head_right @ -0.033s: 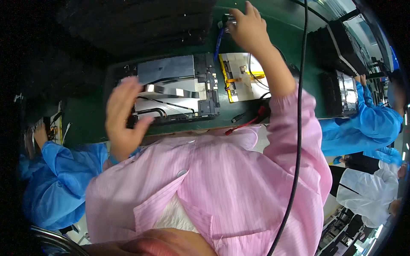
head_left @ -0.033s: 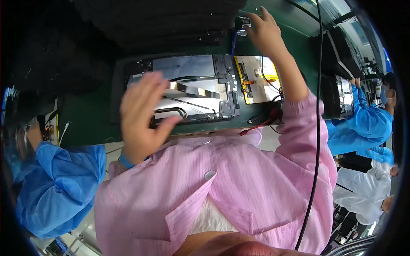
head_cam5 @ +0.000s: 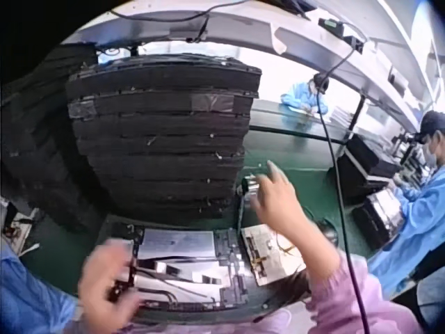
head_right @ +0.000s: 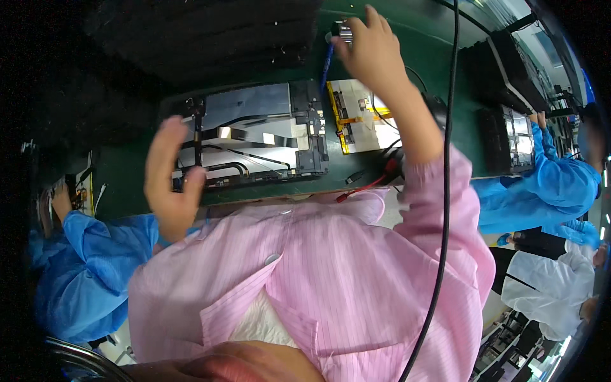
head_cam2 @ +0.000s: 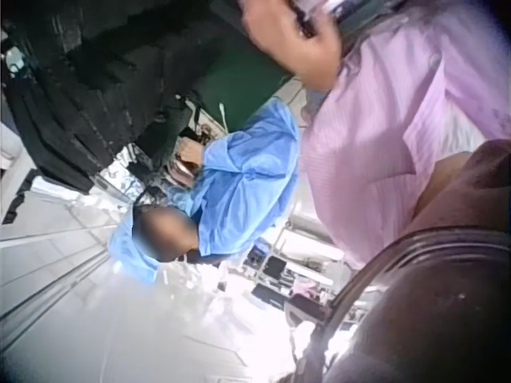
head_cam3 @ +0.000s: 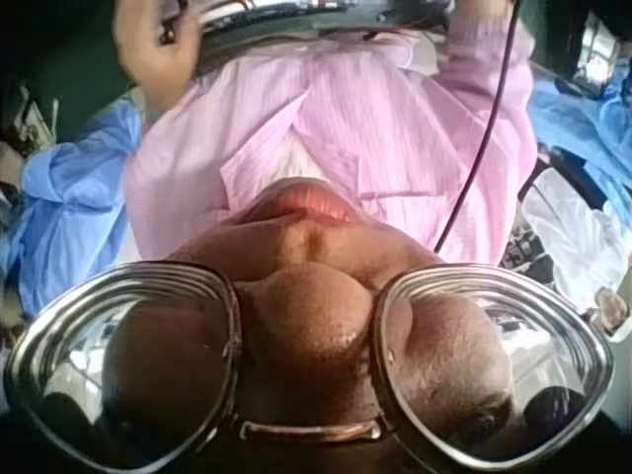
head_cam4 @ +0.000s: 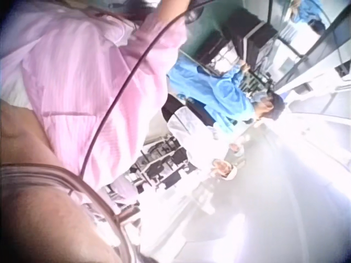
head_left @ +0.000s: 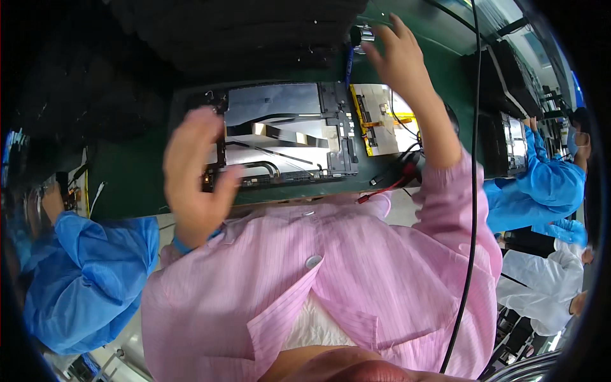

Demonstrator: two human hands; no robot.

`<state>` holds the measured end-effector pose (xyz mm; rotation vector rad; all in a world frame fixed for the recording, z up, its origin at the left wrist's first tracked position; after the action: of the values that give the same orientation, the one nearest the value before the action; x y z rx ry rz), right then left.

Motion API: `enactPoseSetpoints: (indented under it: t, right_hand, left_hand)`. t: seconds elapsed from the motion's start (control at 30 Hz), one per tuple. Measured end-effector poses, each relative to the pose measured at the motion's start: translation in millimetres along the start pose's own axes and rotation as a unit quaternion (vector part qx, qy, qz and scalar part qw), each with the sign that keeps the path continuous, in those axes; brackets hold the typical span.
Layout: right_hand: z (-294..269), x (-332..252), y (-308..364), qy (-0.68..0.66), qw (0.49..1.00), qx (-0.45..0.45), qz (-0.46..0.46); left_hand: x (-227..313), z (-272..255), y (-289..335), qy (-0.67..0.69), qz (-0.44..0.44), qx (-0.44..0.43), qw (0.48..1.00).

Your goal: Testing electronic tablets on an assembly line by checking screen displays and connecting diagnostic cables.

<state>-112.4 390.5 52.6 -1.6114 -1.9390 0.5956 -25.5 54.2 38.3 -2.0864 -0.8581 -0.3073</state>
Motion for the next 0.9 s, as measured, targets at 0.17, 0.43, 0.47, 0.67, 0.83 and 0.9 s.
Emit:
enactPoseSetpoints:
  t: [0.17, 0.43, 0.47, 0.67, 0.83, 0.9]
  right_hand:
    - [-70, -89, 89, -0.135, 0.980, -0.132, 0.064]
    - [-59, -123, 124, -0.396, 0.886, -0.198, 0.138]
    - [-61, -122, 123, -0.458, 0.850, -0.196, 0.173]
    - [-94, -78, 123, -0.603, 0.629, -0.122, 0.475]
    - [-125, 10, 159, -0.674, 0.527, 0.036, 0.517]
    - [-133, 51, 175, -0.659, 0.554, 0.072, 0.504]
  left_hand:
    - [-52, -43, 56, -0.082, -0.301, 0.102, 0.944]
    - [-26, -18, 52, 0.100, -0.257, 0.019, 0.961]
    - [-20, -20, 50, 0.099, -0.254, 0.017, 0.962]
    - [22, -23, 38, 0.280, -0.173, 0.083, 0.940]
    - [26, -20, 14, 0.251, -0.138, -0.009, 0.958]
    - [24, -18, 16, 0.237, -0.133, 0.021, 0.962]
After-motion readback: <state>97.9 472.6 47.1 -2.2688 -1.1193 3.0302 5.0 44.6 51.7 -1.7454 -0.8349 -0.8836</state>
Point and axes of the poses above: each hand's wrist, its own y-axis away from the middle knuckle, its own z-axis out of the palm, x = y × z, the point moved 4 cm from there along -y, towards the middle knuckle, and after that the axes turned 4 degrees about y, right-handed, at the moved point
